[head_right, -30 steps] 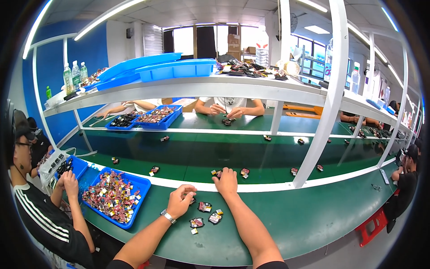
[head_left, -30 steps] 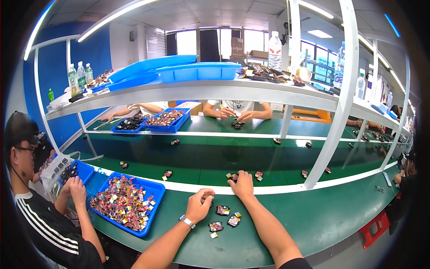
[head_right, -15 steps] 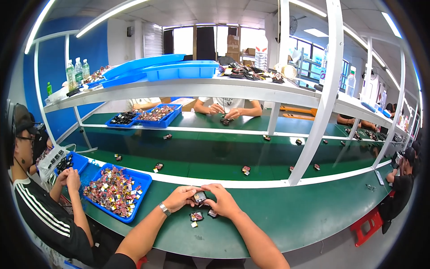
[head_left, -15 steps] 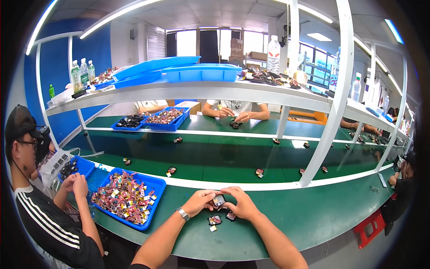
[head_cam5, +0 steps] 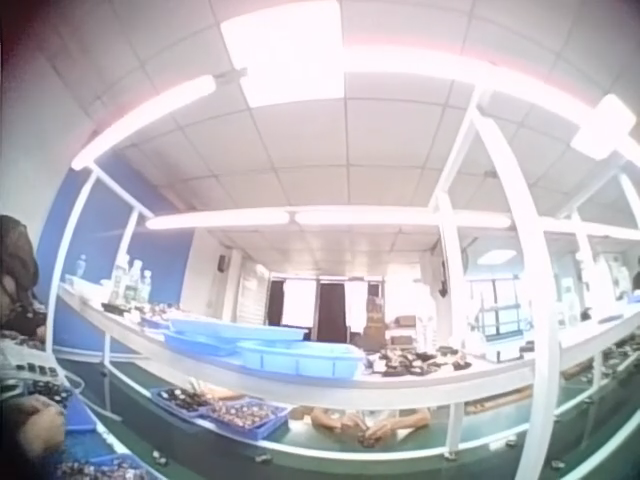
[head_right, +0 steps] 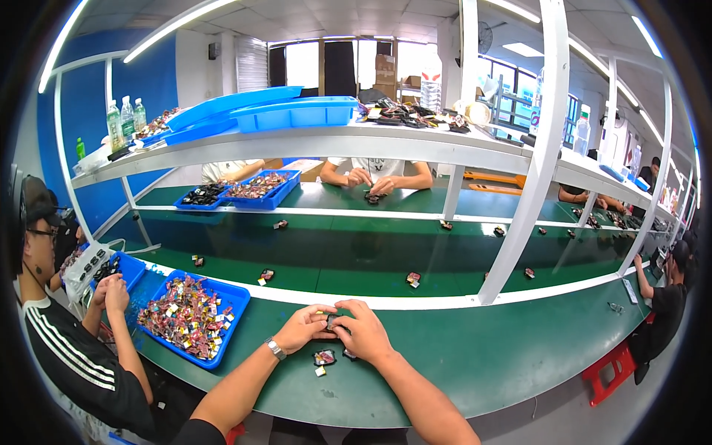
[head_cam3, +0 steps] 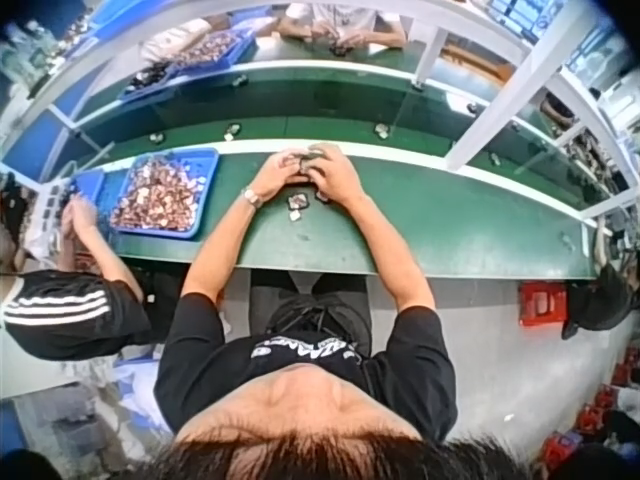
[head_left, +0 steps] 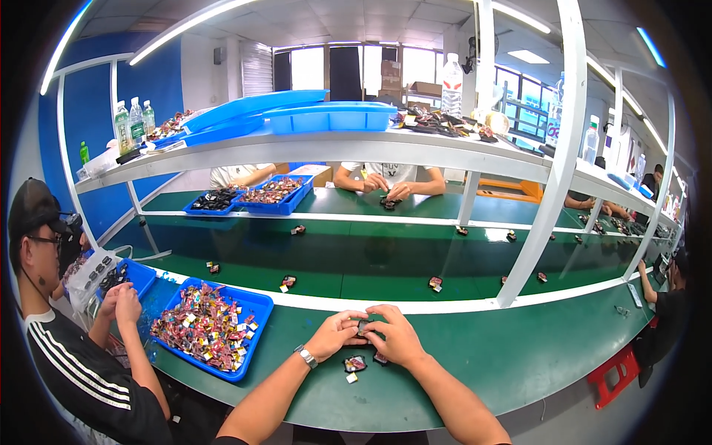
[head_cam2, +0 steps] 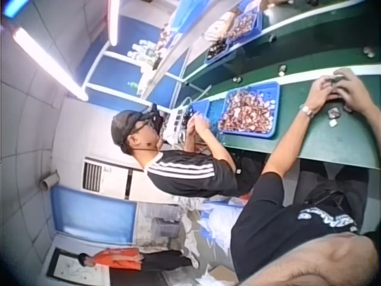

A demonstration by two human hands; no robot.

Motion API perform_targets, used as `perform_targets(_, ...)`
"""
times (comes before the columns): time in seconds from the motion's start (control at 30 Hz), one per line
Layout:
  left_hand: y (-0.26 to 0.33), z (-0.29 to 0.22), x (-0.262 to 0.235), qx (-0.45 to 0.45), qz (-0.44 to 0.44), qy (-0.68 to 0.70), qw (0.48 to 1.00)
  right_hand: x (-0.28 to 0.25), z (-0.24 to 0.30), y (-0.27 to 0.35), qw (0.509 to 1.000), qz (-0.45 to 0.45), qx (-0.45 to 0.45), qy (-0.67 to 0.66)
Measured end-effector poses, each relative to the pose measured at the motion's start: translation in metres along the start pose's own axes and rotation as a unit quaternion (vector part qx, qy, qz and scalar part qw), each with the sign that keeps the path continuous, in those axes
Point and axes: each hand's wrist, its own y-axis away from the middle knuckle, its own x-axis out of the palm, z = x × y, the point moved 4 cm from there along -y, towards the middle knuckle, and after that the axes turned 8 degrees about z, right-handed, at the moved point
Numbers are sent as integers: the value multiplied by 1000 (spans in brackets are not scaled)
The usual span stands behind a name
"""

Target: The recorder is sitting at a workstation sorting and inspecting small electronic components on a conveyor belt in a factory setting.

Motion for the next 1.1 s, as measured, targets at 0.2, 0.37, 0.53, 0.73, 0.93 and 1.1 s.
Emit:
perform_targets(0.2,0,1,0,20,39,14,999,4,-3,-1,1000,-18,-4,10)
perform_targets(0.37,-2,5,2,27,52,10,998,-2,1,0,1000,-14,0,12)
perform_targets(0.53,1,8,1,2,38,41,998,-7,8,-2,999,30,-35,-17)
perform_targets(0.73,-4,14,0,32,32,97,994,-2,1,3,999,-21,15,-23)
perform_targets(0.93,-2,10,1,25,32,94,995,4,3,3,998,-56,22,-29)
perform_targets(1.1,-2,11,0,31,33,99,994,3,2,3,998,-47,17,-36)
